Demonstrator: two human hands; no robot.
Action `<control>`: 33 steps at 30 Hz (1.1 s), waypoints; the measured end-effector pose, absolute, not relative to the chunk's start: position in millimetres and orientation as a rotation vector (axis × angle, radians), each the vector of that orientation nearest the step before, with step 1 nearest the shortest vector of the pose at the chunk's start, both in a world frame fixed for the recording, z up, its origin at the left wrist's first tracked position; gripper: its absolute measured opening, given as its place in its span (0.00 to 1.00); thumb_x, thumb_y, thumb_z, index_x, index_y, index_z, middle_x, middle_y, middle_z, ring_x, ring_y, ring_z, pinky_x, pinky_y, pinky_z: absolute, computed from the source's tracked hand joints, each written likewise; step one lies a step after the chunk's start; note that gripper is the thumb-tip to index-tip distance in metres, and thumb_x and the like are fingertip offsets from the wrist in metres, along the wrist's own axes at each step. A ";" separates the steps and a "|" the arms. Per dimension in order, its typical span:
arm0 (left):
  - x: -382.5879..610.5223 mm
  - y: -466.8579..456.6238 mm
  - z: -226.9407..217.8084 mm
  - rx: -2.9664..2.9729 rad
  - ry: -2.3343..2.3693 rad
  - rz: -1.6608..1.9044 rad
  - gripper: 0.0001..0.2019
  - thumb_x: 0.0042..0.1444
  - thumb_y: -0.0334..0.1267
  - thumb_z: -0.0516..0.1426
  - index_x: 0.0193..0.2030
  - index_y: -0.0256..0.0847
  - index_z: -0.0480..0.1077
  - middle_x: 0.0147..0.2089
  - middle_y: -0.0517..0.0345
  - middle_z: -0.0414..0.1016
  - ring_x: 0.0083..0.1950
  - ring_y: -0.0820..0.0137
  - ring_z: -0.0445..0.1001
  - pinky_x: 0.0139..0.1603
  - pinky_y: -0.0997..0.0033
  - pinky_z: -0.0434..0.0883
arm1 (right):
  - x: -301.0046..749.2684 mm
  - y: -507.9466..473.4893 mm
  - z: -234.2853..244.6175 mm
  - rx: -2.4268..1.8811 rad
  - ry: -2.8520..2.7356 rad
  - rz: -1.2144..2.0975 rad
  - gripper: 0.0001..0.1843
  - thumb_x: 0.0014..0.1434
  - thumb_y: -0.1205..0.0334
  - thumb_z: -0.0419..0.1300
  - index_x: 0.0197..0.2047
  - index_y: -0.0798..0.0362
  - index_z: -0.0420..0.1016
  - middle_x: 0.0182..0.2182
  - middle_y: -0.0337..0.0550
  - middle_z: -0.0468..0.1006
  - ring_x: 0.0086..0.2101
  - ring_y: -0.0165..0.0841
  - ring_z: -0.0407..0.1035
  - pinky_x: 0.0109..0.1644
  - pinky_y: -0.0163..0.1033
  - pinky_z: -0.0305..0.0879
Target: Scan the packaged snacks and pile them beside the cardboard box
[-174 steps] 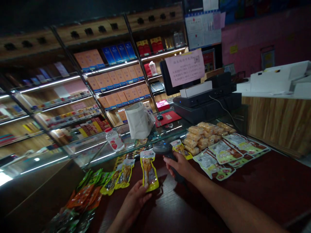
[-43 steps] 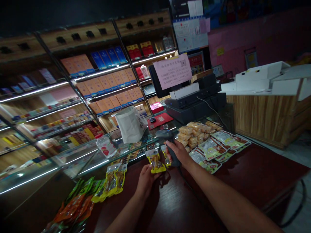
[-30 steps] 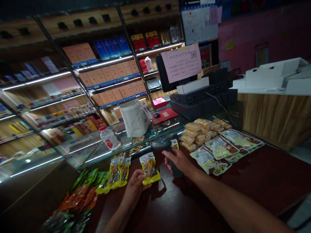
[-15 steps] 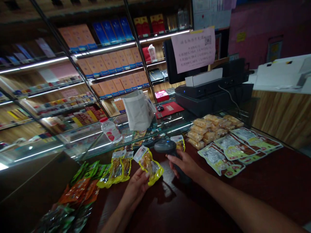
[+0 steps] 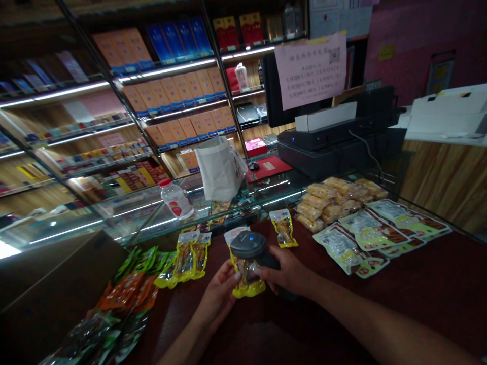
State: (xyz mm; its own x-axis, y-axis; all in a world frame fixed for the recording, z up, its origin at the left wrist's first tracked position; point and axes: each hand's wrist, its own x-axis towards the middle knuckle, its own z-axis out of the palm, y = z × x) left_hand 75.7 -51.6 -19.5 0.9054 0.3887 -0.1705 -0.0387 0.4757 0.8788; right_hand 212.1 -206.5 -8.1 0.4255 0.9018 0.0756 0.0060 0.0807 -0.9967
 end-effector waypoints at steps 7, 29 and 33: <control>78.0 -31.2 -29.6 1.231 0.574 0.507 0.21 0.41 0.47 0.70 0.36 0.38 0.70 0.29 0.57 0.80 0.26 0.69 0.77 0.30 0.73 0.71 | 216.2 -205.4 -12.8 -1.337 -0.848 0.773 0.17 0.59 0.46 0.60 0.36 0.52 0.66 0.20 0.32 0.72 0.15 0.25 0.63 0.18 0.30 0.59; 77.2 -21.0 -33.0 1.375 0.602 0.645 0.20 0.44 0.50 0.68 0.35 0.40 0.67 0.26 0.61 0.78 0.25 0.72 0.74 0.29 0.75 0.69 | 213.8 -206.2 -8.9 -1.286 -0.807 0.770 0.19 0.61 0.44 0.58 0.35 0.52 0.67 0.23 0.34 0.72 0.15 0.25 0.63 0.17 0.30 0.59; 77.8 -21.7 -32.7 1.421 0.621 0.657 0.20 0.45 0.53 0.67 0.33 0.40 0.68 0.23 0.62 0.76 0.22 0.73 0.72 0.25 0.77 0.67 | 213.2 -207.0 -7.7 -1.280 -0.805 0.772 0.20 0.61 0.42 0.57 0.33 0.52 0.67 0.23 0.35 0.72 0.15 0.25 0.63 0.17 0.30 0.59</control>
